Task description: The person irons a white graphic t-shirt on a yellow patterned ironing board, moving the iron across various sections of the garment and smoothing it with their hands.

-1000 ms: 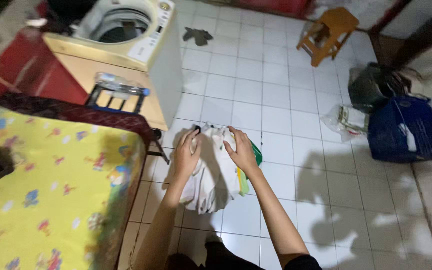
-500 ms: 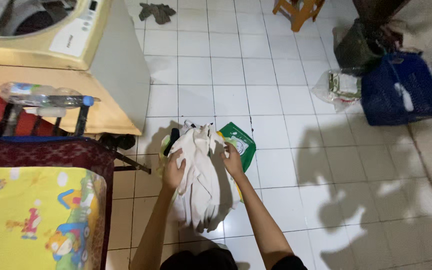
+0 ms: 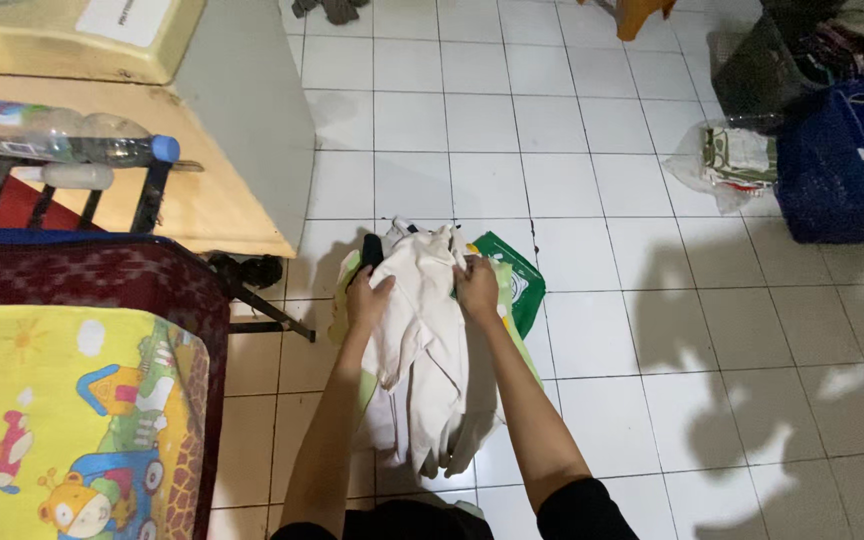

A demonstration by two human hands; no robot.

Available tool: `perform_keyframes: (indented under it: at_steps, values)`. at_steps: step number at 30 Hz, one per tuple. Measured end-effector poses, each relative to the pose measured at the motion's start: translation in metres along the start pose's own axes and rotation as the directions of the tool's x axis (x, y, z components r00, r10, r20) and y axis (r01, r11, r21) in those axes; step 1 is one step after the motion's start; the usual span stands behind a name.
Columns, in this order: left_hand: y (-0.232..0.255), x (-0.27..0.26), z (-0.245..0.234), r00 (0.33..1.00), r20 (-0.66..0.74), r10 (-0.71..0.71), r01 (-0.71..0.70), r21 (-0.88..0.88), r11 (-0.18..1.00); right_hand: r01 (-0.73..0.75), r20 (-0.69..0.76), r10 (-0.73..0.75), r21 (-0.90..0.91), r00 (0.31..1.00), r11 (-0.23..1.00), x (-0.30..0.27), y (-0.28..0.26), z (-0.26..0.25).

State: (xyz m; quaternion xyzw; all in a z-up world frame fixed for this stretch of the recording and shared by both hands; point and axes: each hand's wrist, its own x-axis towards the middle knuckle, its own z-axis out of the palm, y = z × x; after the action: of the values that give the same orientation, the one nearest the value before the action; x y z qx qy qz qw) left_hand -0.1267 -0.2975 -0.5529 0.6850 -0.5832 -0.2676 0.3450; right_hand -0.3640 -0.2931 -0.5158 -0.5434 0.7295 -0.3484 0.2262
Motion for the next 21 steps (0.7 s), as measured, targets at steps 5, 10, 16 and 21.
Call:
perform_keyframes:
  at_steps: [5,10,16,21]
  values:
    - [0.050,-0.010,-0.034,0.980,0.076,-0.181,0.182,0.002,0.983,0.035,-0.044,-0.030,0.120,0.999,0.992,-0.005,0.000,-0.033]
    - [0.101,-0.025,-0.075,0.993,0.116,-0.007,0.048,-0.360,0.932,0.164,-0.114,-0.122,0.514,0.986,0.842,-0.027,-0.023,-0.084]
    - [0.176,-0.049,-0.129,0.917,0.398,-0.004,0.196,-0.441,0.876,-0.102,0.087,0.055,0.785,0.995,0.611,-0.063,-0.091,-0.156]
    - [0.263,-0.090,-0.217,0.796,0.602,0.062,0.286,-0.465,0.838,-0.074,0.101,-0.039,0.899,0.994,0.432,-0.084,-0.188,-0.217]
